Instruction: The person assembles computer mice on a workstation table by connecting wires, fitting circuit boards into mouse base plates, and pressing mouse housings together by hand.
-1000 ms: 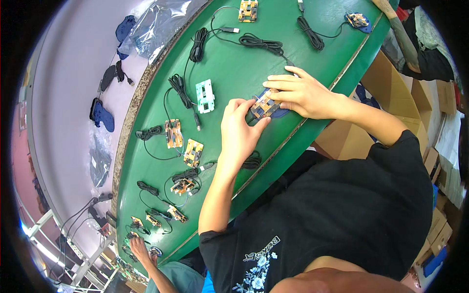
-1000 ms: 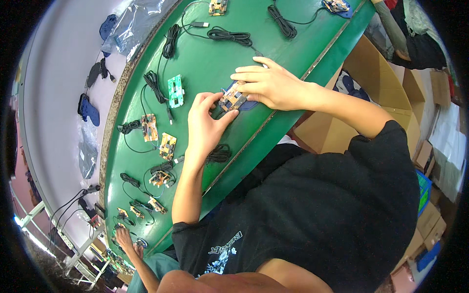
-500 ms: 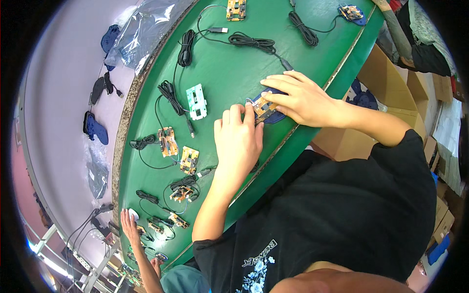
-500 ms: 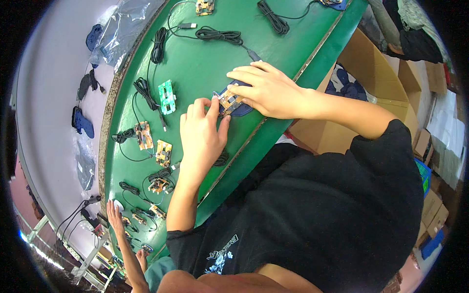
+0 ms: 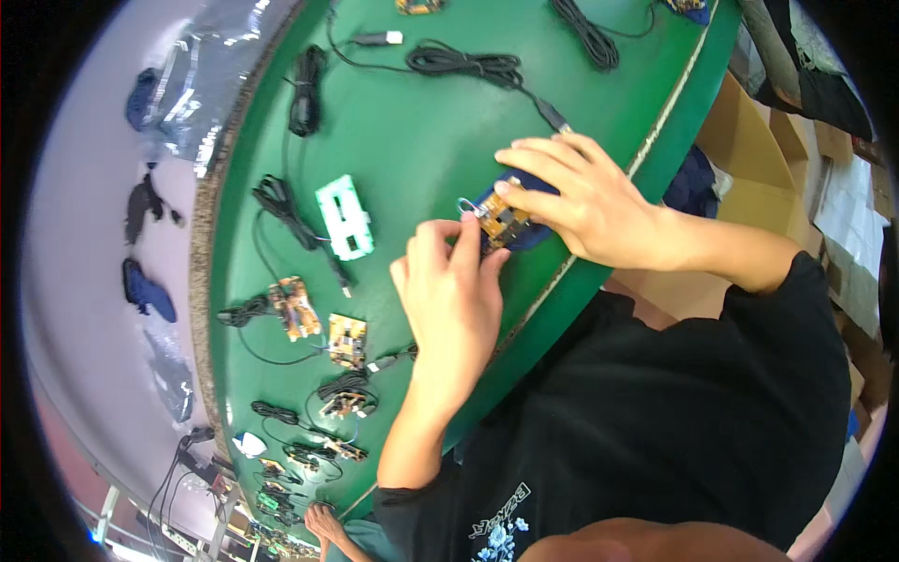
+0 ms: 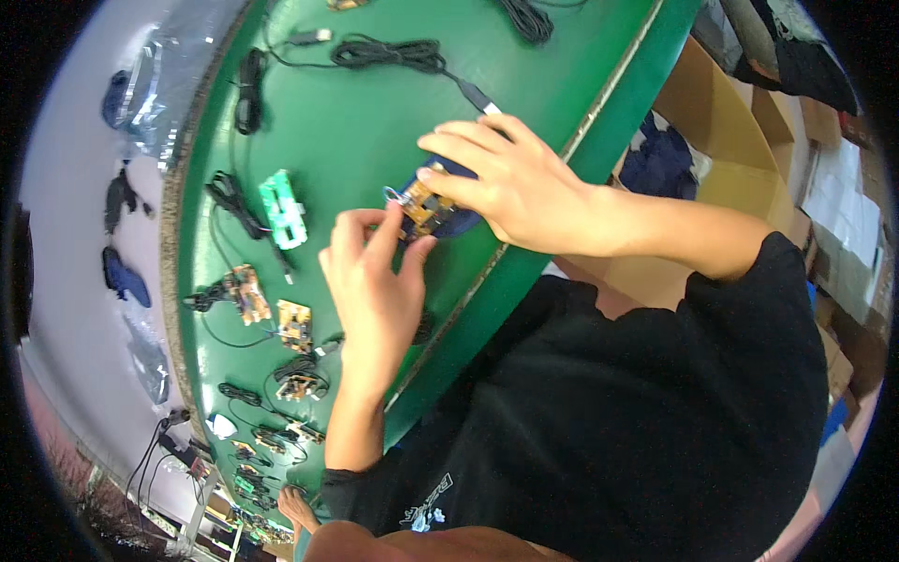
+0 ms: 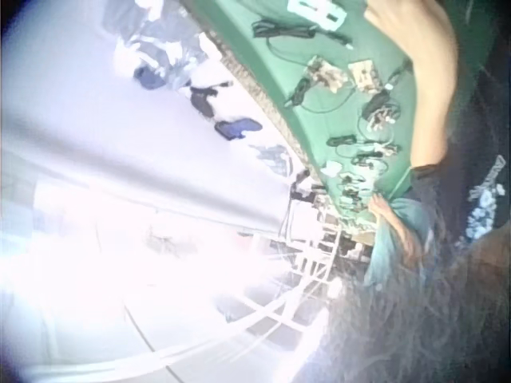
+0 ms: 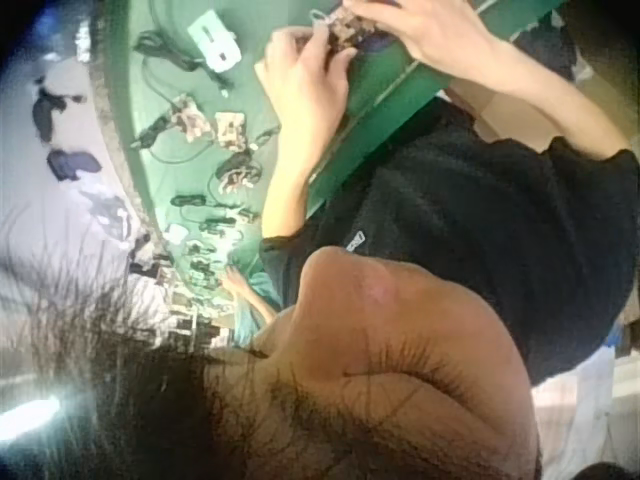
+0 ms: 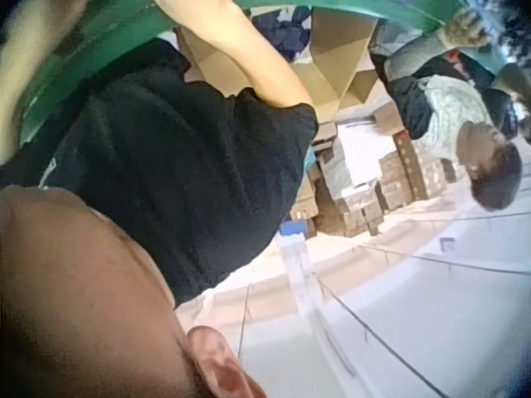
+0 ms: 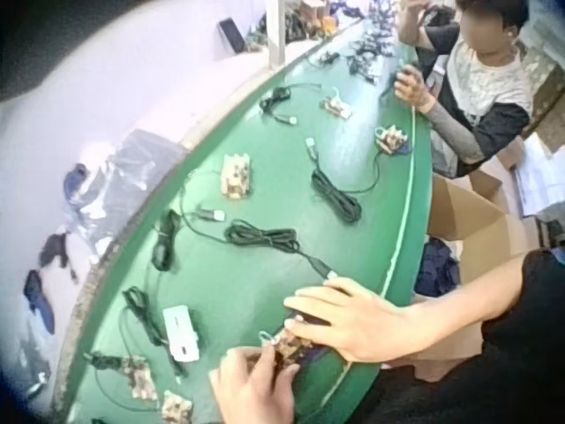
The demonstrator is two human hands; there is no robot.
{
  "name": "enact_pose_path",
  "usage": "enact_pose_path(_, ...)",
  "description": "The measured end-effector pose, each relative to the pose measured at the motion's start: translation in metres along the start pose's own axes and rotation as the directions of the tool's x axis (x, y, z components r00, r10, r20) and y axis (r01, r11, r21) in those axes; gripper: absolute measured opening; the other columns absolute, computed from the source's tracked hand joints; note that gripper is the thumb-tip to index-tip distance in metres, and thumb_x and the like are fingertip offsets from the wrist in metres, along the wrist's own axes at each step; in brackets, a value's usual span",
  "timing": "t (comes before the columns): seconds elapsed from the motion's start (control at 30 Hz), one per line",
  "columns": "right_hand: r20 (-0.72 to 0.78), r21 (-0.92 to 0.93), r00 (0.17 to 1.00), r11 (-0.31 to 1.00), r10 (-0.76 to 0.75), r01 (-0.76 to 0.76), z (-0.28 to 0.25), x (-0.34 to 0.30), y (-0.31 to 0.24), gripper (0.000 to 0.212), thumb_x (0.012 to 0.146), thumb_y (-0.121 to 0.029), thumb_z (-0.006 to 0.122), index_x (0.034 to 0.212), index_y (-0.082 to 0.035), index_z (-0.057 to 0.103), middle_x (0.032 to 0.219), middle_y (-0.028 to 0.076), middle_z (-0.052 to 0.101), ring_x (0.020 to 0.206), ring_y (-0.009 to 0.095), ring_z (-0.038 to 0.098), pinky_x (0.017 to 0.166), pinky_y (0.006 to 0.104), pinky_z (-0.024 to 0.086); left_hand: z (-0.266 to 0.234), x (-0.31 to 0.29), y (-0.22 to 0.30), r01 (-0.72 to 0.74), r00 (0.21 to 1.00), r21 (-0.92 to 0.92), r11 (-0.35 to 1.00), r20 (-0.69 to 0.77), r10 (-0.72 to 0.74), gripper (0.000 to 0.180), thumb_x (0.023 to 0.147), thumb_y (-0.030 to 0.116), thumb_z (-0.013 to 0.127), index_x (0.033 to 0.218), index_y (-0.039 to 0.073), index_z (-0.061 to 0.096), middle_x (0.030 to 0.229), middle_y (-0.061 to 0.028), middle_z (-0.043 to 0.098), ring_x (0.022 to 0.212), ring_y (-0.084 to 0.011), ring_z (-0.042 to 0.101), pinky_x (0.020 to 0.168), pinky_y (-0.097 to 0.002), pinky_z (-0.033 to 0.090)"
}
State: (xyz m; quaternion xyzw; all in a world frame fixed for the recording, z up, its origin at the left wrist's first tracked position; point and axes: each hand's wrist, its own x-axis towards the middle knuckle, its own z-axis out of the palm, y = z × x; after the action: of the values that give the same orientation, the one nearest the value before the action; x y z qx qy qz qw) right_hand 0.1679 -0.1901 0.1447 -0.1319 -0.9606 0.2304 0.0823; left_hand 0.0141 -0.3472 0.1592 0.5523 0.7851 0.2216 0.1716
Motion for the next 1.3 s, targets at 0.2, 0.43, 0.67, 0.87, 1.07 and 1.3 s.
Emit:
enact_pose_path(0.2, -0.001, 0.134, 1.000, 0.991, 0.026, -0.026, -0.006, 0.008, 0.002, 0.032, 0.079, -0.006, 0.071, 0.111, -0.005, 0.072, 0.127, 0.013, 0.059, 0.125, 0.030, 0.054, 0.101, 0.0444, 0.040, 0.000, 0.005, -0.004, 0.012, 1.000, -0.072, 0.997, 0.024, -0.011, 0.047, 0.073, 0.014, 0.086, 0.115, -0.001, 0.072, 0.100, -0.0076, 0.062, 0.092, -0.0251, 0.060, 0.080, -0.0371, 0.040)
enact_pose_path(0.43, 0.079, 0.246, 0.989, 0.959, 0.124, -0.140, -0.008, 0.018, 0.009, 0.020, 0.079, -0.017, 0.073, 0.096, -0.007, 0.076, 0.120, 0.009, 0.058, 0.120, 0.025, 0.051, 0.099, 0.0403, 0.036, 0.004, -0.001, -0.004, -0.020, 0.999, -0.075, 0.997, -0.040, 0.017, 0.046, 0.073, 0.015, 0.087, 0.114, -0.001, 0.072, 0.099, -0.0073, 0.061, 0.094, -0.0246, 0.059, 0.080, -0.0373, 0.040)
enact_pose_path(0.67, 0.031, 0.241, 0.987, 0.958, 0.155, -0.158, 0.000, 0.017, 0.004, 0.023, 0.077, -0.022, 0.076, 0.095, -0.007, 0.075, 0.119, 0.007, 0.057, 0.120, 0.025, 0.050, 0.100, 0.0406, 0.035, 0.004, -0.001, -0.007, -0.044, 0.997, -0.084, 0.995, -0.066, 0.038, 0.045, 0.072, 0.018, 0.088, 0.111, 0.000, 0.073, 0.099, -0.0067, 0.062, 0.094, -0.0248, 0.060, 0.078, -0.0377, 0.040)
enact_pose_path(0.87, 0.015, 0.358, 0.984, 0.918, 0.180, -0.173, -0.001, 0.006, 0.018, 0.034, 0.078, -0.018, 0.073, 0.110, -0.008, 0.069, 0.127, 0.007, 0.060, 0.127, 0.025, 0.052, 0.113, 0.0434, 0.031, 0.013, -0.008, -0.017, -0.105, 0.982, -0.116, 0.988, -0.171, 0.084, 0.050, 0.072, 0.019, 0.089, 0.114, -0.001, 0.070, 0.104, -0.0116, 0.062, 0.099, -0.0302, 0.061, 0.084, -0.0412, 0.048)
enact_pose_path(1.07, -0.091, 0.319, 0.976, 0.934, 0.197, -0.159, 0.005, 0.002, 0.007, 0.041, 0.085, -0.020, 0.072, 0.122, -0.006, 0.065, 0.132, 0.008, 0.059, 0.131, 0.026, 0.051, 0.114, 0.0439, 0.031, 0.015, -0.006, -0.022, -0.097, 0.987, -0.192, 0.977, -0.143, 0.069, 0.050, 0.074, 0.018, 0.087, 0.116, -0.001, 0.066, 0.110, -0.0155, 0.060, 0.102, -0.0321, 0.061, 0.091, -0.0404, 0.051)
enact_pose_path(1.3, -0.203, 0.193, 0.976, 0.980, 0.079, -0.039, 0.020, -0.013, -0.016, 0.047, 0.088, -0.028, 0.073, 0.127, -0.005, 0.064, 0.135, 0.013, 0.059, 0.132, 0.031, 0.050, 0.115, 0.0488, 0.032, 0.018, -0.006, -0.021, -0.062, 0.994, -0.277, 0.959, -0.107, 0.033, 0.049, 0.073, 0.021, 0.085, 0.112, 0.001, 0.064, 0.109, -0.0170, 0.060, 0.104, -0.0361, 0.058, 0.093, -0.0448, 0.049)
